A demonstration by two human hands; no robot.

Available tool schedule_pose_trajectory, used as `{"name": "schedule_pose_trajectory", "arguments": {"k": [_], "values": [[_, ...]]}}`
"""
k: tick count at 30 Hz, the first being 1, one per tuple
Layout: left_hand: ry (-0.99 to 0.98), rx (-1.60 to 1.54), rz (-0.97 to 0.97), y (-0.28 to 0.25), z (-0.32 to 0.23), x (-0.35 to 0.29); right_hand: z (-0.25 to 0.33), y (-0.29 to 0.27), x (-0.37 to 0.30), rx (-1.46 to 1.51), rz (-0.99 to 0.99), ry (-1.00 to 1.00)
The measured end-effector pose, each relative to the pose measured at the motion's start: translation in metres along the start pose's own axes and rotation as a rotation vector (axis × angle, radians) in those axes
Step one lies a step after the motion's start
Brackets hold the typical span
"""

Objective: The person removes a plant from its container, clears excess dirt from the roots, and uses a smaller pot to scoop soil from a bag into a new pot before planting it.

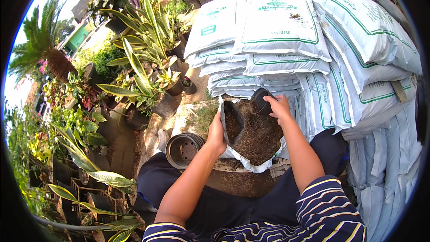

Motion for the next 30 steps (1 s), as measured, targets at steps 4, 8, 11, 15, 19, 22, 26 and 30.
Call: {"name": "schedule_pose_trajectory", "arguments": {"k": [4, 8, 11, 15, 19, 22, 26, 30], "values": [[-0.022, 0.043, 0.035, 0.006, 0.003, -0.002, 0.049, -0.01, -0.033, 0.102, 0.087, -0.072], [-0.051, 0.051, 0.053, 0.007, 0.007, 0.002, 0.085, -0.014, -0.059, 0.167, 0.152, -0.189], [-0.067, 0.039, 0.058, 0.006, 0.013, 0.008, 0.107, -0.019, -0.076, 0.18, 0.187, -0.288], [-0.1, 0.045, 0.025, -0.006, 0.025, 0.021, 0.124, -0.021, -0.098, 0.154, 0.221, -0.421], [-0.1, 0.052, -0.003, -0.022, 0.034, 0.038, 0.137, -0.021, -0.114, 0.066, 0.21, -0.619], [-0.121, 0.024, -0.029, -0.028, 0.04, 0.046, 0.154, -0.027, -0.137, -0.044, 0.129, -0.794], [-0.116, -0.013, 0.015, -0.022, 0.041, 0.045, 0.16, -0.02, -0.162, -0.018, 0.172, -0.882], [-0.109, -0.053, 0.056, -0.011, 0.036, 0.036, 0.166, -0.009, -0.188, -0.097, 0.174, -1.074]]}}
Point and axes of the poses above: each hand's wrist, its own x-axis towards the middle knuckle, its own y-axis out of the palm, z = x × y, the point moved 10 cm from there along x, towards the middle knuckle, and after that the axes turned 4 degrees about -z, right-handed, at the moved point
